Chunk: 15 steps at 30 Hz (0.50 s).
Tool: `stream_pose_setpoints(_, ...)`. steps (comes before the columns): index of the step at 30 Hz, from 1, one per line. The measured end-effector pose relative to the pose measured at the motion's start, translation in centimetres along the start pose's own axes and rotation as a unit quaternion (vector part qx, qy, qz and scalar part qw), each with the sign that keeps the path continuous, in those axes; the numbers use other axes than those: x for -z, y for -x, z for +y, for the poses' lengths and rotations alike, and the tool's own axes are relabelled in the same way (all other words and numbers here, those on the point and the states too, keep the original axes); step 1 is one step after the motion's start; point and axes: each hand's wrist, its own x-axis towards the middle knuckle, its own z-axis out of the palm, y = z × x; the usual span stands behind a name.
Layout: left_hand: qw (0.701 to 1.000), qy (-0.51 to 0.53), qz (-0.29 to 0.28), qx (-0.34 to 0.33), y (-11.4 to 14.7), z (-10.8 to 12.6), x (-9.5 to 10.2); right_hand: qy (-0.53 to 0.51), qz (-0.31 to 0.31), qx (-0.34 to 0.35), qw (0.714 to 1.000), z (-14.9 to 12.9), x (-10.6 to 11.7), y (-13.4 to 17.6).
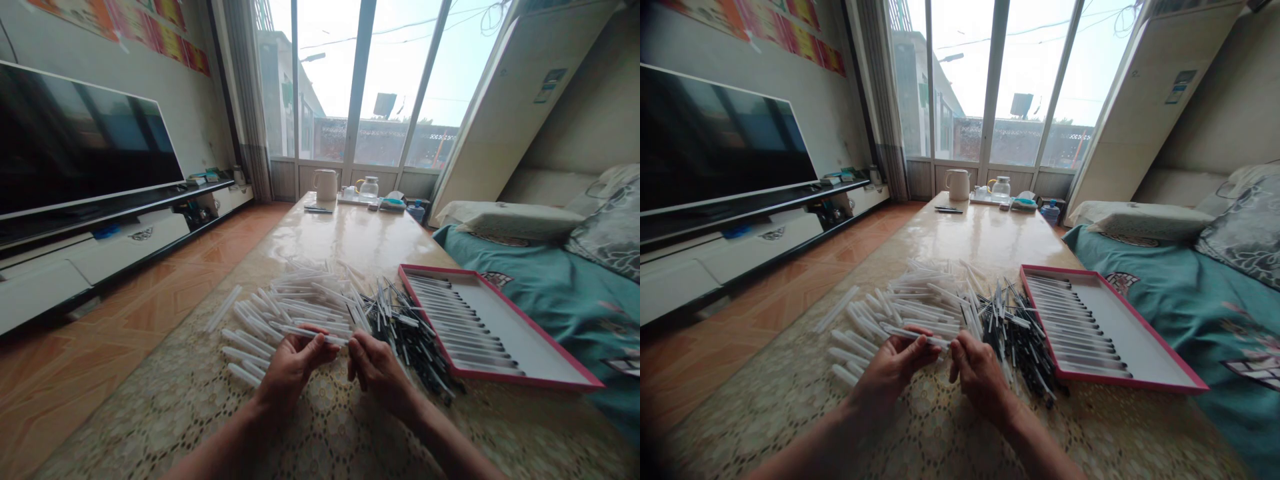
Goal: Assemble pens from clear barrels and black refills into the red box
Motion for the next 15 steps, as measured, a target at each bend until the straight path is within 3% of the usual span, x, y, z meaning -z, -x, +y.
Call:
stream_pose_setpoints(8,0.971,-0.22,-0.047,-0.078,0.5,0.3,-0.6,0.063,-0.026,0.087,0.994,-0.8,0.2,0.0)
stream_pose_setpoints(12,0.937,-0.329,0.009,-0.118,0.1,1.6,0.3,0.075,0.035,0.076,0.994,-0.3,0.3,0.0)
stream_pose_setpoints(15,0.868,-0.449,0.088,-0.194,-0.4,3.1,1.5,0.049,0.088,0.026,0.995,0.3,0.5,-0.1)
